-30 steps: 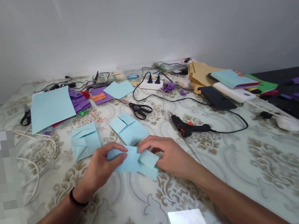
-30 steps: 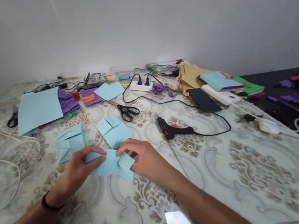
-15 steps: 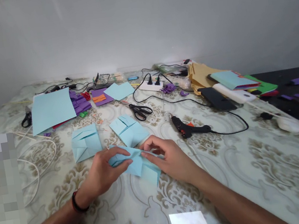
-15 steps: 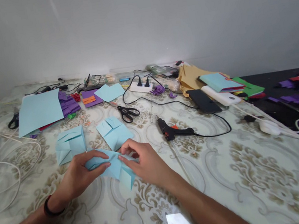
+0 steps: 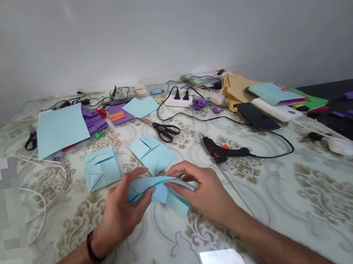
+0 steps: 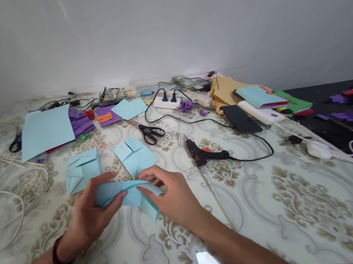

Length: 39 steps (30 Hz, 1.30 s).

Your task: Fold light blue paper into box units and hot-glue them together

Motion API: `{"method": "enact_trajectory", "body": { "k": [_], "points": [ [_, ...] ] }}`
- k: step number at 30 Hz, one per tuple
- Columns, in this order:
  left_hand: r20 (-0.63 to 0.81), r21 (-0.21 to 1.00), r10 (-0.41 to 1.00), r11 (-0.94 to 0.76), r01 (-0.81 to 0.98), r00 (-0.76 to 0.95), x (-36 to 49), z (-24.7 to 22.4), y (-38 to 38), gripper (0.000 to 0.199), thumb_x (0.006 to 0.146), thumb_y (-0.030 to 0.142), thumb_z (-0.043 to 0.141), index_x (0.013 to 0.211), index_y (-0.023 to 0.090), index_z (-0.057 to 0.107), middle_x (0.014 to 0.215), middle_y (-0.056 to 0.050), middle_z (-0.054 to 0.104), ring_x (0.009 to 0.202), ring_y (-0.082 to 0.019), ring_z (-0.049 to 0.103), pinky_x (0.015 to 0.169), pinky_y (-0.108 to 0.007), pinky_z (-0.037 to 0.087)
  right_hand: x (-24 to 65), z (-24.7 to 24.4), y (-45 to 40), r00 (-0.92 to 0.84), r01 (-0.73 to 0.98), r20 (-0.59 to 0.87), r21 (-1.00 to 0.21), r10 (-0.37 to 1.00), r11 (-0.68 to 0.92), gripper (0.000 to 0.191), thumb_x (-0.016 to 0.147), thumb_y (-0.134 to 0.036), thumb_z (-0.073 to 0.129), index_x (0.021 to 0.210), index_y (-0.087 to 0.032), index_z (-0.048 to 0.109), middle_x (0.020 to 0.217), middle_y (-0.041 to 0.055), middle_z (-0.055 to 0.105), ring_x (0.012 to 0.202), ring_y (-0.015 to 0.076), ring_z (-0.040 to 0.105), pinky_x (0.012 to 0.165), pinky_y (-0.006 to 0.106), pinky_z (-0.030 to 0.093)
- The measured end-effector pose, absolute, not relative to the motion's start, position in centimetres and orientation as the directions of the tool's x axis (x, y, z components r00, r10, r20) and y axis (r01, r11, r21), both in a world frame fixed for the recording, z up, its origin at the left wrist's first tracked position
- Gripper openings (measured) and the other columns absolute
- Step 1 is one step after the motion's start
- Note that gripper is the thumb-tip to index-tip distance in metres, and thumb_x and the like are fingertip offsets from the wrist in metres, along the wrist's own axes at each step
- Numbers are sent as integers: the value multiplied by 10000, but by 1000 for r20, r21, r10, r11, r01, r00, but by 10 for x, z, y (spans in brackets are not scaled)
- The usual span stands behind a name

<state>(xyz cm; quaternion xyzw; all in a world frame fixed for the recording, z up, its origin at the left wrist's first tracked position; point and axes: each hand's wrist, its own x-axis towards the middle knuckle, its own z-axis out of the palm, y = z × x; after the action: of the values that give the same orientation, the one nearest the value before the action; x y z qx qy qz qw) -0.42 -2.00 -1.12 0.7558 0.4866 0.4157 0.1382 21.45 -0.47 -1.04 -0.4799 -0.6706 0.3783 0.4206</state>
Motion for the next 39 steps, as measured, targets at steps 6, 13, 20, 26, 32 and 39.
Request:
{"method": "enact_trajectory", "body": {
  "k": [6,13,20,26,32,39],
  "points": [
    [570,525,803,-518,676,173,-3,-11,-24,258,906,247,743,1137,241,627,998,-26,812,754,-174,781,695,-247,616,216,-9,-12,-202,347,320,-861,926,373,141,861,-195,729,983,-267,734,927,11,793,788,204,734,766,332,597],
    [631,456,759,-530,715,161,-3,-11,-26,247,926,297,730,1130,234,606,974,-35,813,747,-181,786,680,-245,618,216,-9,-14,-232,393,451,-767,862,507,203,886,-142,679,1049,-263,699,952,26,778,833,209,738,766,329,586],
    [628,450,727,-631,632,279,-4,-13,-24,257,961,255,694,1200,242,600,983,-32,801,744,-154,769,675,-225,612,220,-7,-8,-277,399,575,-660,770,637,198,922,-96,618,1034,-253,663,958,48,753,899,218,722,814,358,575],
    [631,459,690,-700,546,355,-3,-9,-19,186,933,161,708,1099,212,639,1017,-44,753,920,-164,752,806,-247,612,221,-10,-6,-290,320,677,-598,677,735,148,919,-127,679,1031,-223,661,929,51,747,837,192,724,739,313,579],
    [605,511,715,-686,518,351,-4,-8,-21,217,916,140,717,1105,196,625,992,-35,758,915,-152,743,837,-235,598,222,-9,-10,-253,349,647,-632,719,692,202,885,-107,687,1044,-229,658,945,33,766,852,182,744,758,285,583],
    [587,540,733,-671,508,344,-5,-7,-21,227,915,148,727,1110,205,626,974,-28,759,868,-149,742,810,-237,595,220,-7,-9,-168,298,518,-784,839,544,208,847,-131,737,1031,-228,737,935,11,794,815,166,749,751,259,583]
  ]
}}
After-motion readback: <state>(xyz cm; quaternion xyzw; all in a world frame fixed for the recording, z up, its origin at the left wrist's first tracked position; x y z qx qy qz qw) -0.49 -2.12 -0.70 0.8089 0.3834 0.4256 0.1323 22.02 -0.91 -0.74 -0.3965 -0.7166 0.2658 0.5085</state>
